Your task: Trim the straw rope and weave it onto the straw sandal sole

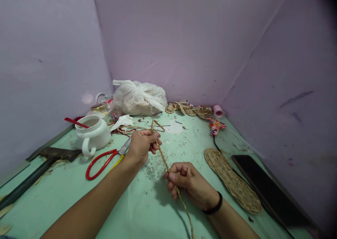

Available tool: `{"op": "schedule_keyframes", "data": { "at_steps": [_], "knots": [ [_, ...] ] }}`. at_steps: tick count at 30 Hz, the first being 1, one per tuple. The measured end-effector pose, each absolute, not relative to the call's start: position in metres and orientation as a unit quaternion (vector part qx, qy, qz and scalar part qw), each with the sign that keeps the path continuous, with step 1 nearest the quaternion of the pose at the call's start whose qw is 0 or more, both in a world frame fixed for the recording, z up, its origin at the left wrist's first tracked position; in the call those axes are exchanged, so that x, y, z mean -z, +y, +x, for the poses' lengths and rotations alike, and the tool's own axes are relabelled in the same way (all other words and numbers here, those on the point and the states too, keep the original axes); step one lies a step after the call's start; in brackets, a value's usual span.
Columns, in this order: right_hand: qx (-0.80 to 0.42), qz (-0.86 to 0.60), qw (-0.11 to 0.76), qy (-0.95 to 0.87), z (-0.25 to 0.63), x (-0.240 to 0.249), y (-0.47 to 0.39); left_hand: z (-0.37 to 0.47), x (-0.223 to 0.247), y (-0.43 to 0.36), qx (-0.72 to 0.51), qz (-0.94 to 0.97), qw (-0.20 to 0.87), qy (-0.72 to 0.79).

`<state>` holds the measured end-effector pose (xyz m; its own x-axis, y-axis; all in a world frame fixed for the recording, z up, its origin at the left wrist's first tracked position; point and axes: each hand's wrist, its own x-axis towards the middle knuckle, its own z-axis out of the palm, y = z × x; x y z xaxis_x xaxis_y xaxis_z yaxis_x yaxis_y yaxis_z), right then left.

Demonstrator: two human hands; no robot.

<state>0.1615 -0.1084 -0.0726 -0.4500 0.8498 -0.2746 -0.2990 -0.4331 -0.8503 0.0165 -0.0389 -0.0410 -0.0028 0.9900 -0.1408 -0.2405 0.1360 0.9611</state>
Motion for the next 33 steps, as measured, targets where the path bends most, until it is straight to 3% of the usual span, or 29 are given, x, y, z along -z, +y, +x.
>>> {"op": "schedule_keyframes", "data": {
  "at_steps": [19,28,33],
  "knots": [
    [-0.791,-0.347,0.335,-0.375,0.167,0.071,-0.105,0.000,0.044,-0.026,-0.512,0.399,0.588,0.483],
    [-0.782,-0.361,0.347,-0.371,0.165,0.073,-0.104,0.009,0.048,-0.039,-0.333,0.448,0.673,0.485],
    [-0.757,-0.361,0.356,-0.413,0.164,0.075,-0.104,0.016,0.052,-0.043,-0.332,0.474,0.646,0.497]
  ]
}}
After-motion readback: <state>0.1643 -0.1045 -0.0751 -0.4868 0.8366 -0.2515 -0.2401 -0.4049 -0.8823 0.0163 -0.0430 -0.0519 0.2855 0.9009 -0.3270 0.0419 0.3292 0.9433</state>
